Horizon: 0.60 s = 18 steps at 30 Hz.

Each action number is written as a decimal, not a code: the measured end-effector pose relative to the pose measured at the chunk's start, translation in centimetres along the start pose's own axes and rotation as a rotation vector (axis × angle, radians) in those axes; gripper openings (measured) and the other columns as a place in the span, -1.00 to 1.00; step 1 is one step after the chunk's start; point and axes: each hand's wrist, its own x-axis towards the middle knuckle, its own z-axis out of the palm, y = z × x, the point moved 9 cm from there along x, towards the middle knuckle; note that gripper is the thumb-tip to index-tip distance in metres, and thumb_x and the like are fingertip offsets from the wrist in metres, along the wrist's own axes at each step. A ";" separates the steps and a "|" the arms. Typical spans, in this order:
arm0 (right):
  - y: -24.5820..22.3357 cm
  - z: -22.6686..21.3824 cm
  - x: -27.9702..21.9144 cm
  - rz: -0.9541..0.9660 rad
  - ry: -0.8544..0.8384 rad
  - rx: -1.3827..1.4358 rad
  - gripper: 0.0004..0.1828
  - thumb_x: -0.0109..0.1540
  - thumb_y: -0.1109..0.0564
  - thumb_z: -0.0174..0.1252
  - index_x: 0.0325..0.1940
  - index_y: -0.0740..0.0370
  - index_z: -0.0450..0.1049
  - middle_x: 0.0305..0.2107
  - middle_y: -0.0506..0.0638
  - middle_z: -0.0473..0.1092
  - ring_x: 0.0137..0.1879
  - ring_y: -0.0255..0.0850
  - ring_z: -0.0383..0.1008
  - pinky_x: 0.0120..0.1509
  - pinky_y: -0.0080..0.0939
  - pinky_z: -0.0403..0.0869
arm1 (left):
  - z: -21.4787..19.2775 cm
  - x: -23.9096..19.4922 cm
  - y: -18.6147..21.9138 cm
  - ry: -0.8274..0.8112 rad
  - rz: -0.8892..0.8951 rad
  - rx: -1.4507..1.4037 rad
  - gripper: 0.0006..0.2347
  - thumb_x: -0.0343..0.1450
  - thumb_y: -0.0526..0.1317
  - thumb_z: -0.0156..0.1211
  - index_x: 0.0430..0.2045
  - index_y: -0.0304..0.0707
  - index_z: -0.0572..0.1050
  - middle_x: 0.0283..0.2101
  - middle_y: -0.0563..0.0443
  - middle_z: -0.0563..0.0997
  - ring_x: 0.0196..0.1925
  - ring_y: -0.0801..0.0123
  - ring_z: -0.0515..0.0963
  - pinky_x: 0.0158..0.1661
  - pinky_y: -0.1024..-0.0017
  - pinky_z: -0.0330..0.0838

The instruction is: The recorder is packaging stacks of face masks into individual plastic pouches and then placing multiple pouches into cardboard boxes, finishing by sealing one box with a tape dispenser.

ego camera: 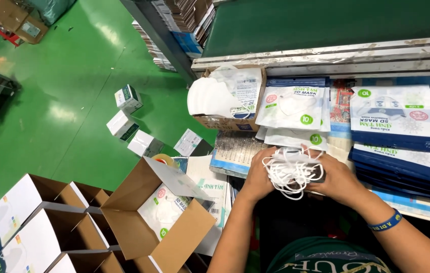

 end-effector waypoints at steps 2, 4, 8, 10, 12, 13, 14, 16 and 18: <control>-0.7 -1.3 -0.1 0.167 0.034 0.169 -0.07 -0.16 -0.04 0.50 0.30 0.02 0.41 0.12 0.07 0.46 0.15 -0.03 0.53 0.19 -0.10 0.49 | 1.1 -1.3 -3.0 0.013 -0.021 0.084 -0.56 0.29 -0.16 0.40 0.02 -0.29 0.44 0.07 -0.17 0.54 0.17 -0.09 0.49 0.22 0.09 0.31; -1.1 -1.8 -0.2 0.133 0.069 0.162 -0.08 -0.15 -0.03 0.50 0.30 0.04 0.41 0.11 0.09 0.47 0.16 -0.01 0.52 0.20 -0.08 0.48 | 1.0 -1.1 -2.5 0.005 -0.032 0.072 -0.58 0.28 -0.15 0.41 -0.02 -0.28 0.46 0.04 -0.14 0.56 0.15 -0.06 0.50 0.22 0.10 0.31; -2.8 -1.3 0.6 -0.155 0.169 -0.005 -0.02 -0.13 0.02 0.45 0.35 0.27 0.30 0.07 0.22 0.43 0.17 0.14 0.43 0.23 0.05 0.40 | 1.0 -0.3 -1.7 -0.063 -0.149 0.055 -0.61 0.28 -0.14 0.40 -0.05 -0.23 0.48 -0.03 -0.10 0.58 0.10 0.02 0.52 0.26 0.14 0.29; -2.9 -0.6 0.9 -0.163 0.183 -0.092 -0.04 -0.15 0.06 0.44 0.33 0.29 0.34 0.01 0.22 0.45 0.11 0.16 0.43 0.16 0.07 0.39 | 1.6 -0.8 -2.9 -0.015 -0.099 0.066 -0.60 0.26 -0.16 0.41 -0.05 -0.24 0.47 -0.02 -0.11 0.59 0.12 0.00 0.51 0.32 0.10 0.20; -2.2 0.1 1.0 -0.179 0.204 -0.182 -0.06 -0.17 0.10 0.42 0.31 0.32 0.38 -0.06 0.22 0.46 0.04 0.19 0.43 0.09 0.09 0.39 | 1.7 -1.0 -2.8 0.038 -0.040 0.082 -0.58 0.25 -0.17 0.41 -0.04 -0.24 0.47 0.00 -0.13 0.59 0.14 -0.02 0.51 0.38 0.05 0.10; -0.4 0.5 1.1 -0.104 0.195 -0.067 -0.25 -0.15 0.08 0.43 0.13 0.22 0.46 -0.13 0.15 0.47 0.01 0.13 0.46 0.09 0.04 0.42 | 1.9 -1.1 -2.6 0.048 -0.037 -0.006 -0.58 0.22 -0.16 0.44 -0.09 -0.23 0.48 -0.07 -0.09 0.61 0.08 0.02 0.56 0.38 0.04 0.09; 1.6 1.0 0.9 -0.024 0.179 0.050 -0.43 -0.12 0.05 0.44 -0.04 0.12 0.54 -0.21 0.08 0.48 -0.01 0.08 0.48 0.10 -0.01 0.46 | 2.2 -1.4 -2.3 0.055 -0.040 -0.097 -0.59 0.19 -0.14 0.47 -0.13 -0.22 0.50 -0.14 -0.05 0.63 0.02 0.07 0.60 0.38 0.03 0.08; 5.1 2.3 1.5 0.008 0.154 -0.022 -0.49 -0.08 0.05 0.45 -0.09 0.16 0.52 -0.18 0.09 0.48 0.03 0.07 0.48 0.12 -0.03 0.46 | 2.6 -0.8 -3.1 0.032 -0.083 -0.055 -0.62 0.24 -0.16 0.43 -0.11 -0.23 0.50 -0.12 -0.05 0.64 0.03 0.08 0.62 0.40 0.00 0.07; 6.0 3.1 0.3 0.047 0.119 -0.083 -0.54 -0.04 0.06 0.45 -0.13 0.20 0.50 -0.15 0.10 0.48 0.07 0.06 0.48 0.14 -0.05 0.46 | 3.9 -2.6 -4.8 0.001 -0.141 -0.013 -0.65 0.28 -0.18 0.40 -0.09 -0.25 0.50 -0.11 -0.05 0.65 0.04 0.09 0.64 0.41 -0.03 0.06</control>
